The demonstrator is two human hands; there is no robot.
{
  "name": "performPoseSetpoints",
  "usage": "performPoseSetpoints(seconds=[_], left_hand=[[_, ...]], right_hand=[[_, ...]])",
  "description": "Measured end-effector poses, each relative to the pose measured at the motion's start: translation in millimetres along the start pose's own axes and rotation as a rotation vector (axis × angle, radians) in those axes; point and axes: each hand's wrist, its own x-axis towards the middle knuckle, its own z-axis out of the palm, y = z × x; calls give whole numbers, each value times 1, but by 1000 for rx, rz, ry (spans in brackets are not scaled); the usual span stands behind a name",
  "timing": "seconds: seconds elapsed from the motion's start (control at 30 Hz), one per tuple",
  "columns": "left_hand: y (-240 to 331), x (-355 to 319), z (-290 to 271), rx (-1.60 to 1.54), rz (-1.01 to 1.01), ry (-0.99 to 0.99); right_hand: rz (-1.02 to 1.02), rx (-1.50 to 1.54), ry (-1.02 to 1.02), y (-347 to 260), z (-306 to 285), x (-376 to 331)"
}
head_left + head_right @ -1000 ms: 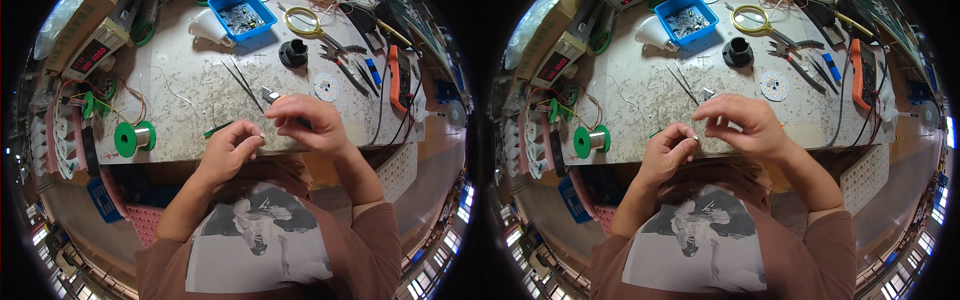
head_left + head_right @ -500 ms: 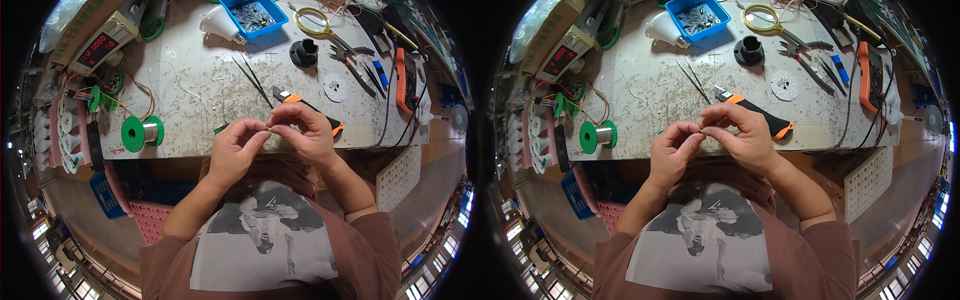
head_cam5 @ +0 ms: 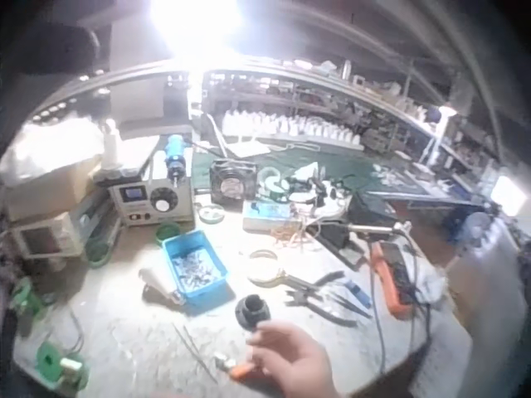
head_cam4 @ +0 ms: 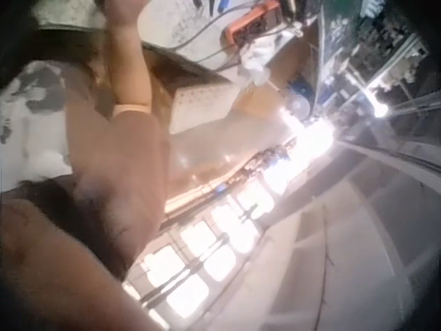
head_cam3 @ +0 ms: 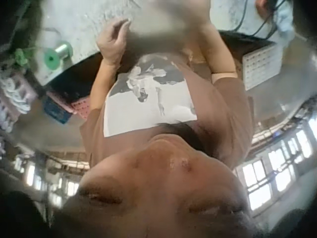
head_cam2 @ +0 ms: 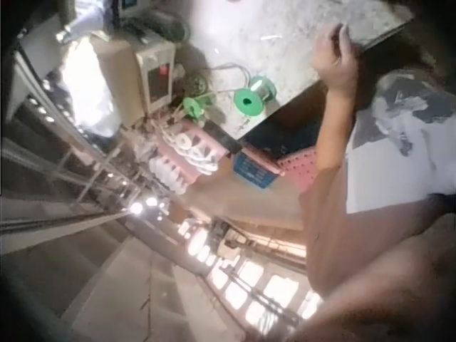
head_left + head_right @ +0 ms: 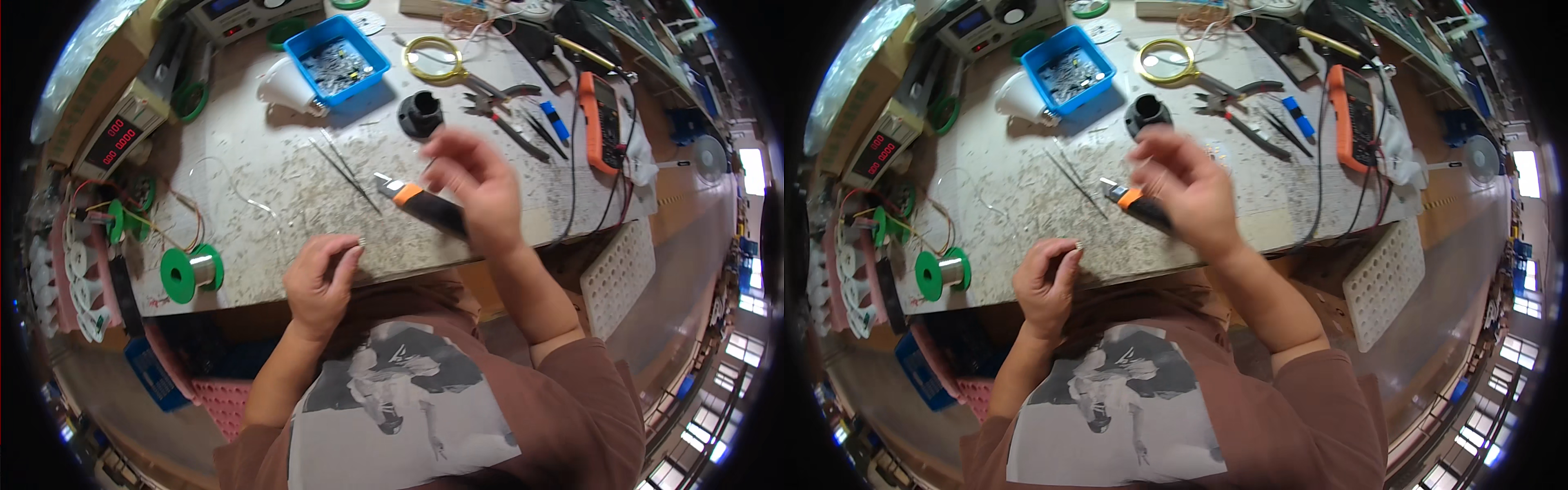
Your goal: The person solders wires onto a PCB using a soldering iron, then assembles an LED light bulb housing. The wires are stripped with a wire stripper and manipulated with tweezers during the process.
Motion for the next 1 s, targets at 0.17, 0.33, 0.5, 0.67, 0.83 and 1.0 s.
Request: performPoseSetpoints(seconds=[0.17, 0.33, 0.5, 0.67, 0.83, 1.0], left_hand=[[-3, 3, 1, 65, 41, 13], [-6, 5, 3, 76, 30, 20], [-8, 9, 7, 37, 102, 67], [-6, 4, 3, 48, 59, 77], [-6, 4, 2, -3, 25, 62], [-6, 4, 3, -15, 14, 68]], right_hand=[[-156, 249, 550, -26, -117, 113], [-85, 156, 645, -36, -225, 203], [-171, -74, 628, -35, -246, 210], [-706, -228, 499, -39, -119, 91], [-872, -336, 28, -4, -34, -24], [-884, -433, -216, 5, -16, -48]])
